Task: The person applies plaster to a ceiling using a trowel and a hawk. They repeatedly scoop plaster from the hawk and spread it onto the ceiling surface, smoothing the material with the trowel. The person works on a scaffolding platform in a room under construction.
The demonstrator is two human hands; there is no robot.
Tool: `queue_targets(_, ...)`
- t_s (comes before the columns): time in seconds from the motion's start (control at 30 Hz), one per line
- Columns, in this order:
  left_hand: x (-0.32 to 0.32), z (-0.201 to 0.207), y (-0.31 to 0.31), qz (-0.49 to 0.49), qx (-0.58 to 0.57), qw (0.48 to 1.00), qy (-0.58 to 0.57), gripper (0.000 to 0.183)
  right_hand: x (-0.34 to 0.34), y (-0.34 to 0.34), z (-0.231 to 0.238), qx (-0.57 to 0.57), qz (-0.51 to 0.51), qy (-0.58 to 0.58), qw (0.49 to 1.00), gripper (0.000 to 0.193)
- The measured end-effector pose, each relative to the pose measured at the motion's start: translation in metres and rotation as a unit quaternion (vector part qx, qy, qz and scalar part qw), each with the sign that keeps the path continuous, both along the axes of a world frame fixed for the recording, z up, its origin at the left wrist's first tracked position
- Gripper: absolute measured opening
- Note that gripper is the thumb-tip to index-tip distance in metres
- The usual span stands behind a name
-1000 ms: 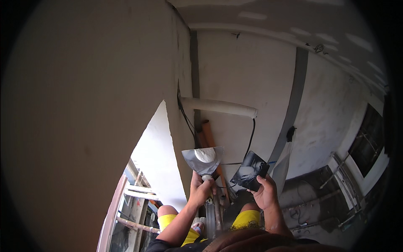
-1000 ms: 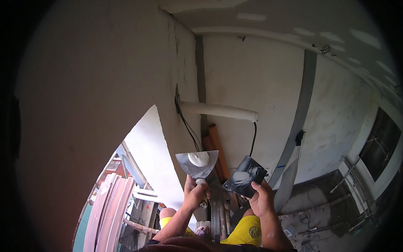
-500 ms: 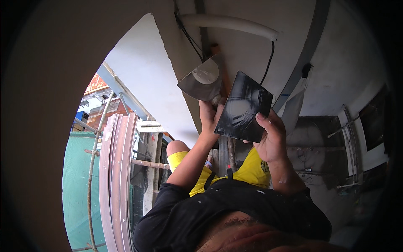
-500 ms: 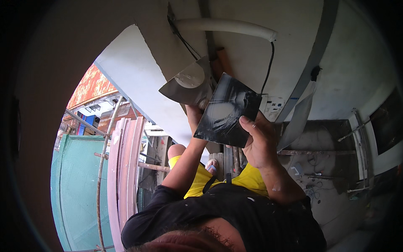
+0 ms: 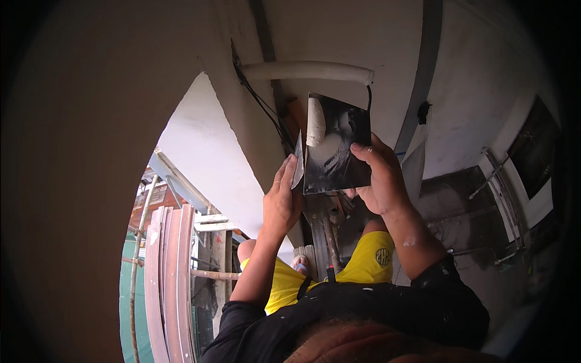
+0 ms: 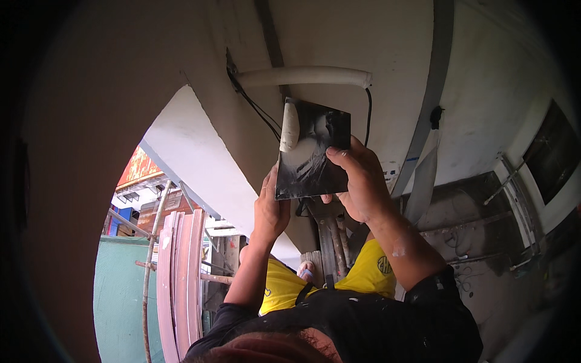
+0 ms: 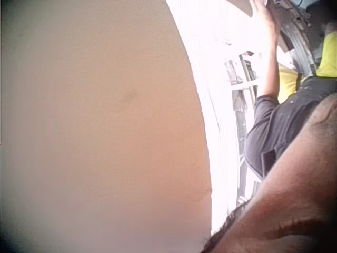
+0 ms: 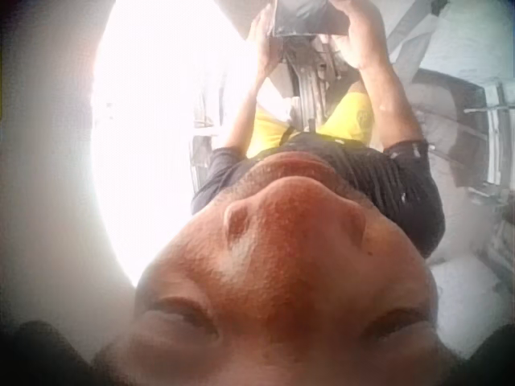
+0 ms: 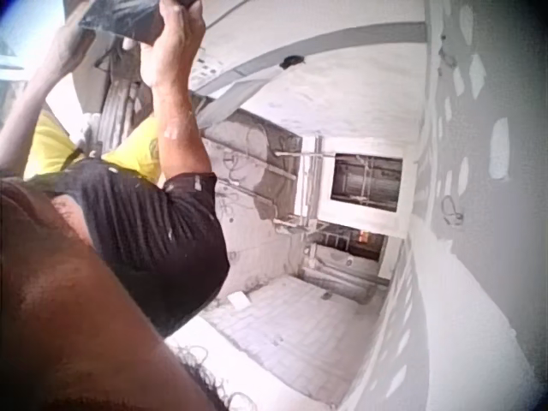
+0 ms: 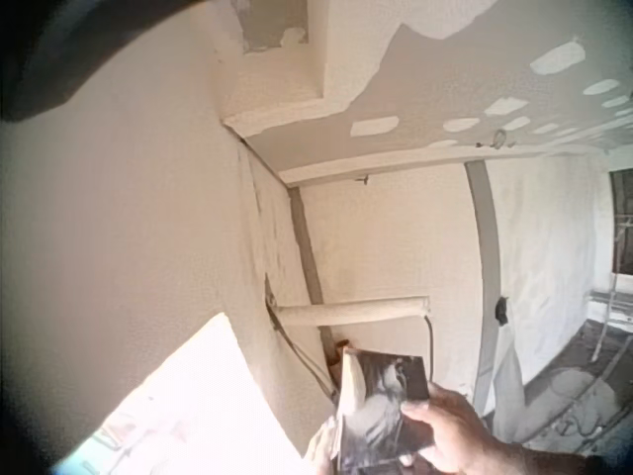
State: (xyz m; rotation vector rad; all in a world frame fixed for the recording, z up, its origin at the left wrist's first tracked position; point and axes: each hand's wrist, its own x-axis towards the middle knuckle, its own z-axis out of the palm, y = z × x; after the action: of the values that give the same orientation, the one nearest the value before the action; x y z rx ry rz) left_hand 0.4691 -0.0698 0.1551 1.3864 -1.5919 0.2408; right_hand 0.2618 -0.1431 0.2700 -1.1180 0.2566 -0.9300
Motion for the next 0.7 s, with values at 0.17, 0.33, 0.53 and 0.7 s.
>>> queue_targets(0.17,-0.011,-0.072,0.008,-0.114,0.069,0.926,0.353,0.063,0.033,-0.024,0.067,-0.1,-0.001,-0.113,0.989,0.035)
queue_targets(0.33,-0.027,-0.093,0.04,-0.157,0.138,0.853,0.478,0.067,0.099,-0.026,0.172,-0.444,-0.257,-0.151,0.845,0.034)
queue_targets(0.53,-0.035,-0.088,0.047,-0.179,0.191,0.823,0.504,0.061,0.145,-0.056,0.289,-0.551,-0.489,-0.192,0.648,0.036)
queue_targets(0.7,-0.026,-0.106,0.05,-0.165,0.18,0.823,0.513,0.059,0.196,-0.064,0.355,-0.585,-0.608,-0.174,0.508,0.05)
